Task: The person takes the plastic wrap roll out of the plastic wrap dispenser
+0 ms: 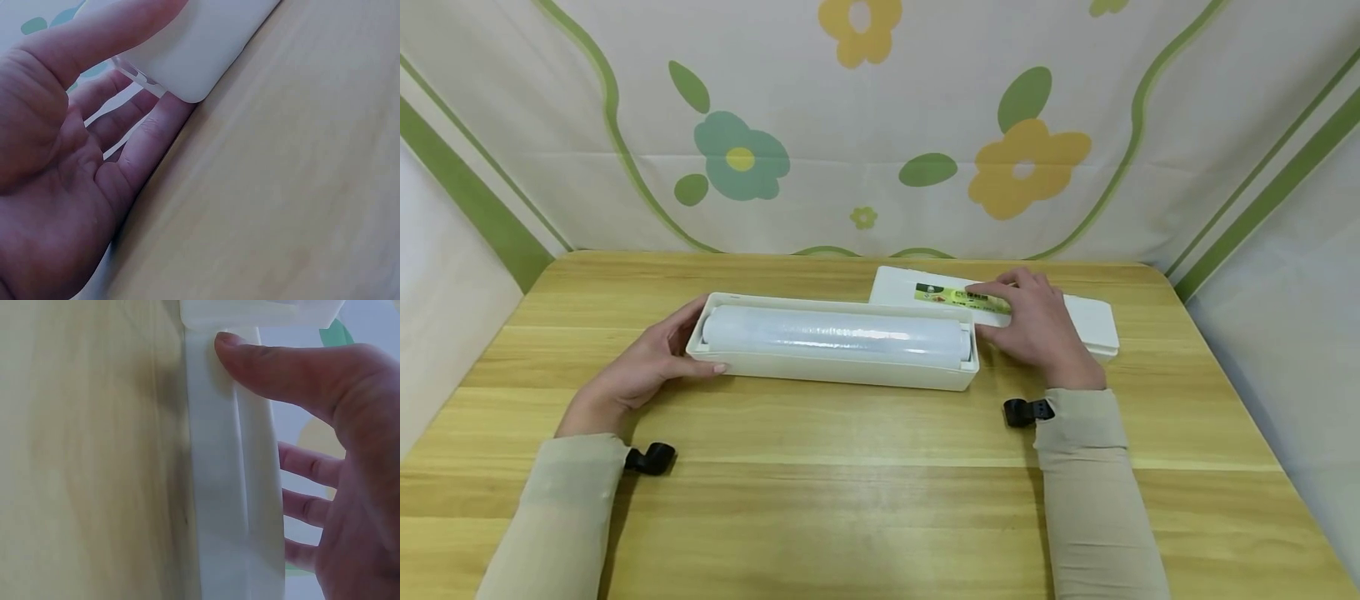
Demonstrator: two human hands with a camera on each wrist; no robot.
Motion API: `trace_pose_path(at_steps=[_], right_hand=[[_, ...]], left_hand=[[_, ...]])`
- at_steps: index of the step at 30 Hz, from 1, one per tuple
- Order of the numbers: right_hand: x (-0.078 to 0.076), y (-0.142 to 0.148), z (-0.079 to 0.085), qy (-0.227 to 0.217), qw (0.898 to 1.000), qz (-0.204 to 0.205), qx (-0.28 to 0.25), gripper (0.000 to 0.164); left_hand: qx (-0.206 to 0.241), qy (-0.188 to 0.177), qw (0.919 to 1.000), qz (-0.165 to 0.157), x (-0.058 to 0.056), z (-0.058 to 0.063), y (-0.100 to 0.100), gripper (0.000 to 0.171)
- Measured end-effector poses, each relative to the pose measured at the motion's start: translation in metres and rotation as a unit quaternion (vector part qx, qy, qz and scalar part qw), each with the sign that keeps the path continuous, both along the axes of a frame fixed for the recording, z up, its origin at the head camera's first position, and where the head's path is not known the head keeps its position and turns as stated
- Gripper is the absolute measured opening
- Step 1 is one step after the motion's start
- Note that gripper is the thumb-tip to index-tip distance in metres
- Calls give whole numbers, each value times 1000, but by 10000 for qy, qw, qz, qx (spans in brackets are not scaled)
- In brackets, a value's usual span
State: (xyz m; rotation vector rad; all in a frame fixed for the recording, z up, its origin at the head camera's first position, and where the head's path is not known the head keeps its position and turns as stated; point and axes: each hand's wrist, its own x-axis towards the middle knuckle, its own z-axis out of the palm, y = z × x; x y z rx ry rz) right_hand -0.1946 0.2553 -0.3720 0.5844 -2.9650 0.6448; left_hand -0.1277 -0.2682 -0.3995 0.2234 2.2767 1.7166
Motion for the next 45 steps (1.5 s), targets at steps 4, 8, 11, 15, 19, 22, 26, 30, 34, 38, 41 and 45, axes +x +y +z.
trace_pose_path(at_steps=[4, 8, 11, 15, 19, 22, 26, 30, 34, 38, 41, 45], right_hand=[[-1, 0, 2, -16, 10000, 12, 0, 52], [-1, -1, 6, -143, 9999, -6, 82, 52], [0, -2, 11, -280, 9994, -32, 203, 53], [3, -5, 23, -433, 9987, -8, 283, 59], [8, -7, 36, -402, 9986, 24, 349, 62], [13, -10, 46, -340, 9987, -38, 384, 60], [21, -17, 55, 5, 9997, -55, 235, 53], [28, -29, 60, 623, 9980, 40, 35, 45], [31, -46, 58, 1432, 9888, 421, -76, 27], [34, -64, 54, 1790, 9800, 871, -37, 8], [36, -77, 50, 1619, 9813, 1038, 129, 3], [39, -90, 44, 1638, 9779, 1264, 284, 3]], left_hand=[[-18, -50, 10000, 43, 0, 1, 0, 104], [-47, -47, 10000, 37, 0, 1, 0, 103], [-68, -22, 10000, 10, 0, 2, 1, 102], [-61, -24, 10000, 37, -1, 3, 3, 102], [-66, -80, 9999, 71, -1, 4, 4, 103], [-60, -109, 9999, 68, -1, 5, 4, 103], [-38, -107, 9999, 53, -1, 5, 4, 102], [-23, -82, 9999, 66, -1, 4, 4, 101], [-2, -49, 10000, 73, -1, 2, 4, 102], [54, -51, 9999, 92, -1, 2, 4, 103], [97, -68, 9999, 113, -1, 1, 5, 103], [88, -84, 9999, 117, -1, 2, 6, 103]])
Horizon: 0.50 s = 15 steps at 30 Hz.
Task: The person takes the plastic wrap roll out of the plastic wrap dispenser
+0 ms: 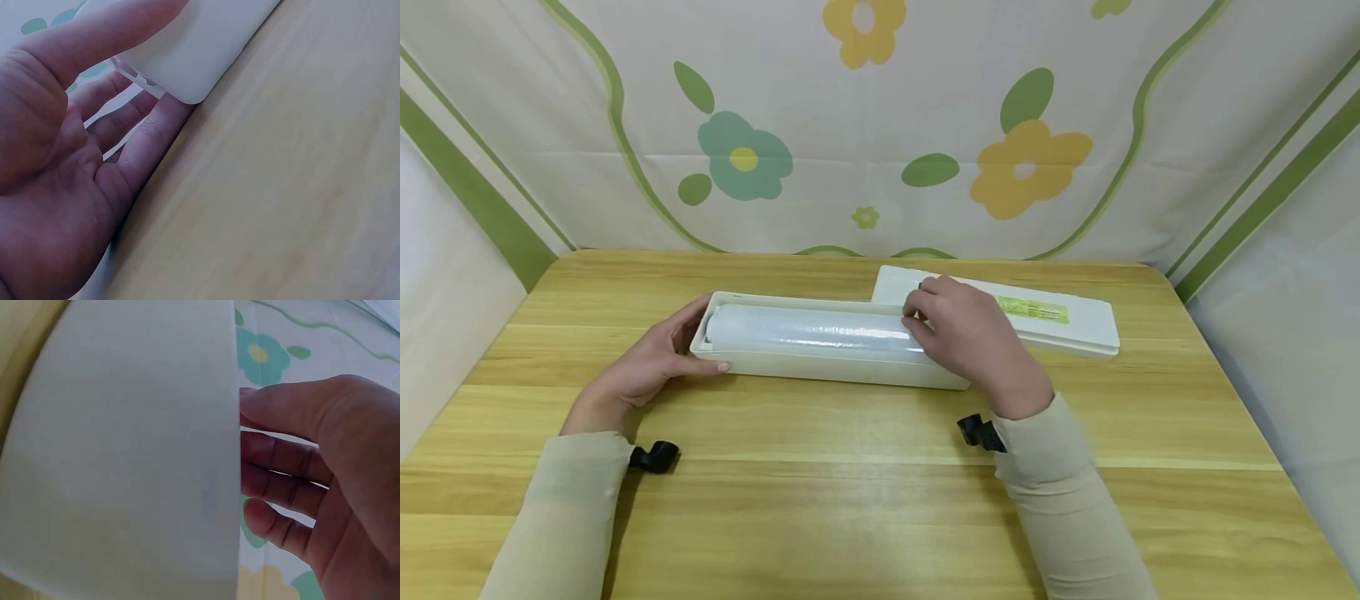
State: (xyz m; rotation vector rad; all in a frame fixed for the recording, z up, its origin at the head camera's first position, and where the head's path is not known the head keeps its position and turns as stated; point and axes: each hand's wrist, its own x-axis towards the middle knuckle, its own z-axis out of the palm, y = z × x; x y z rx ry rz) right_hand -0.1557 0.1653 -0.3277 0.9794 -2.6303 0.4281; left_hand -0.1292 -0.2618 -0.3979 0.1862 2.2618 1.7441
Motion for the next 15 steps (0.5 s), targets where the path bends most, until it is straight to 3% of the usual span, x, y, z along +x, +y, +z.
trace_pose_path(at_steps=[5, 15], right_hand=[[4, -9, -6, 376, 9990, 236, -12, 2], [7, -15, -5, -148, 9997, 49, 212, 44]], left_hand=[[-29, 22, 10000, -30, 0, 0, 1, 104], [-79, 49, 10000, 11, -1, -1, 0, 104]])
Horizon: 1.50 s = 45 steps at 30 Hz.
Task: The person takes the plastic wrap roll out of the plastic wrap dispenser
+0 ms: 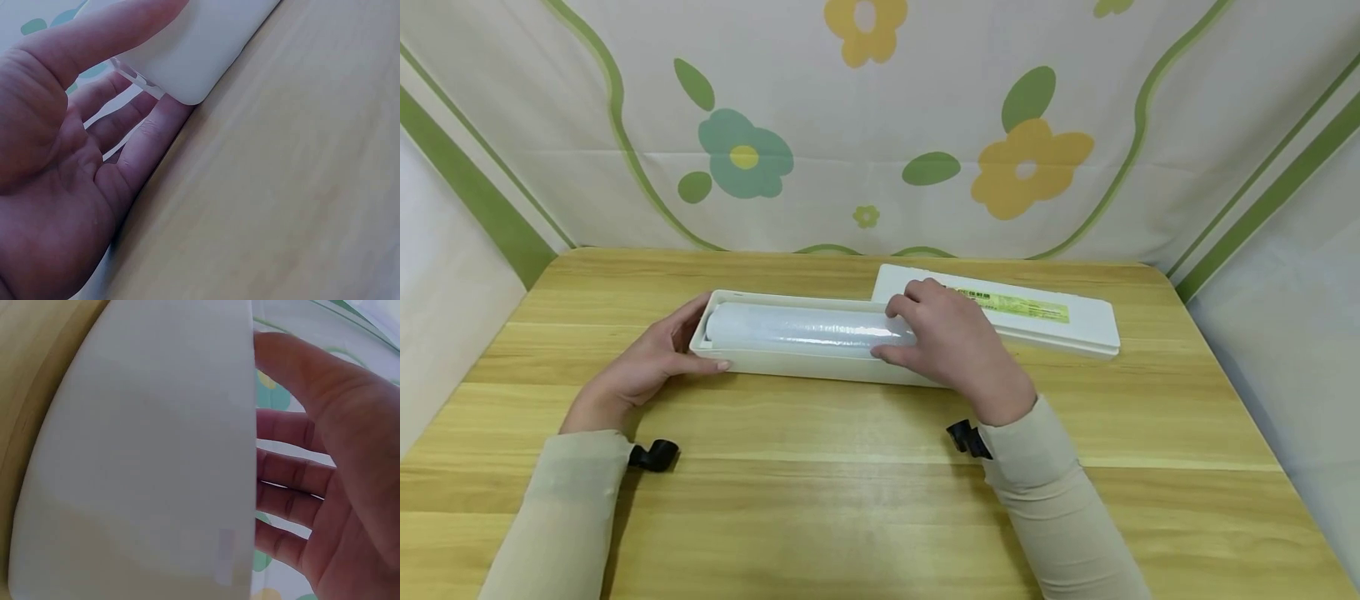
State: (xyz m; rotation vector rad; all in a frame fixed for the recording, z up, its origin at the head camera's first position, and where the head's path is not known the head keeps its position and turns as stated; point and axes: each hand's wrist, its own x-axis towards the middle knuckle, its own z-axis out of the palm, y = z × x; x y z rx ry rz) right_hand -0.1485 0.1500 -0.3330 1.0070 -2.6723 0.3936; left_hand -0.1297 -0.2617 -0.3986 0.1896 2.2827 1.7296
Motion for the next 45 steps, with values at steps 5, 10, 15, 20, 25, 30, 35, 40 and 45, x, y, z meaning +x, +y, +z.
trace_pose_path(at_steps=[5, 10, 15, 20, 25, 30, 35, 40, 45], right_hand=[[1, -2, -4, 155, 9999, -35, -49, 51], [0, -4, -8, 616, 9980, -1, 149, 57], [-1, -5, -11, 1019, 9937, 82, 463, 56], [0, -8, -11, 734, 9955, 83, 593, 55], [3, -11, -9, 233, 9979, 28, 609, 63], [6, -16, -10, -61, 9981, -69, 602, 66], [9, -24, -8, -258, 9973, -148, 664, 67], [9, -28, -9, -347, 9966, -227, 712, 71], [5, -29, -5, -516, 9955, -369, 709, 72]], left_hand=[[-6, -10, 10000, -26, 0, 1, 1, 104], [-33, -37, 10000, -24, 1, 2, 1, 104], [-62, -70, 10000, -10, 1, 1, 0, 105], [-89, -78, 9999, -31, 1, -1, 0, 106], [-58, -54, 10000, -36, 1, -1, 1, 105], [-44, -16, 10000, -43, 1, 1, 2, 105], [-79, 37, 9999, -66, 5, 1, 0, 105], [-86, 99, 9999, -75, 7, 0, 0, 105], [-17, 149, 9999, -59, 5, 2, 4, 105]])
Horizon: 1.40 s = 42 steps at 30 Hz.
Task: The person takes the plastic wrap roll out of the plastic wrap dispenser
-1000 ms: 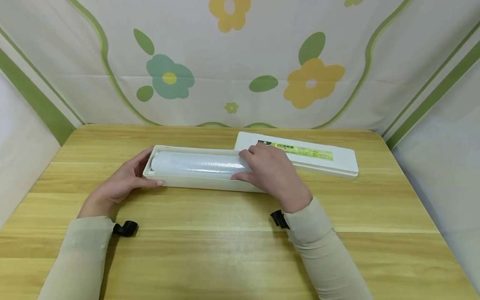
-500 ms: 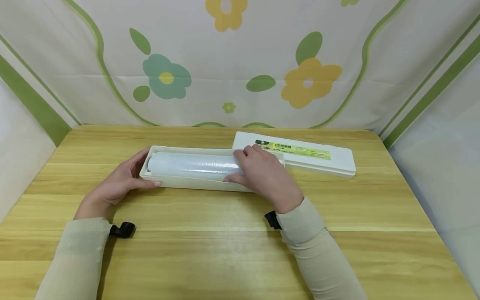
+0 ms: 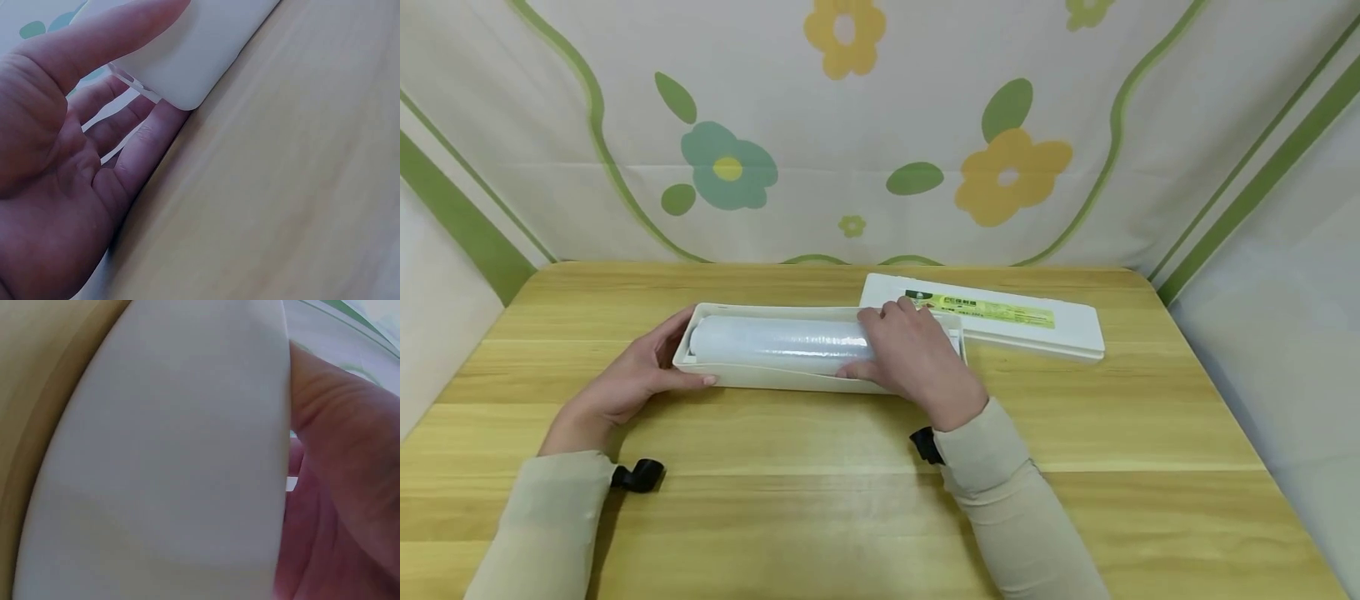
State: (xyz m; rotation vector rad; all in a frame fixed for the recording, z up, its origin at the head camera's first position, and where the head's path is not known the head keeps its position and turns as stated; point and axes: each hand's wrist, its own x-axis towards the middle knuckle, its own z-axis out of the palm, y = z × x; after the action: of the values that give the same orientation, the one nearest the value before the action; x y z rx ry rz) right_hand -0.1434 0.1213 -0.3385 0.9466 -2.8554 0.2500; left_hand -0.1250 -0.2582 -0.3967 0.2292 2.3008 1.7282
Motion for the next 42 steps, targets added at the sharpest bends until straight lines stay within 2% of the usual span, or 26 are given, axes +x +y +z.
trace_pose_path(at_steps=[11, 19, 23, 34, 42], right_hand=[[0, -6, 7, -627, 9976, -250, 167, 70], [-2, -4, 2, -965, 9949, -271, 132, 72], [-3, -2, -1, -982, 9949, -221, 110, 73], [-5, 9, -13, -619, 9979, -151, -121, 74], [-9, 14, -16, -581, 9970, -22, -505, 73]], left_hand=[[7, -77, 10000, 48, 0, 0, 0, 106], [28, -116, 9999, 94, -1, 0, 2, 104], [58, -96, 9999, 48, -1, 1, 2, 104], [17, 59, 10000, -21, -1, -5, 1, 102], [-77, 158, 9998, -5, -2, -4, -1, 101]])
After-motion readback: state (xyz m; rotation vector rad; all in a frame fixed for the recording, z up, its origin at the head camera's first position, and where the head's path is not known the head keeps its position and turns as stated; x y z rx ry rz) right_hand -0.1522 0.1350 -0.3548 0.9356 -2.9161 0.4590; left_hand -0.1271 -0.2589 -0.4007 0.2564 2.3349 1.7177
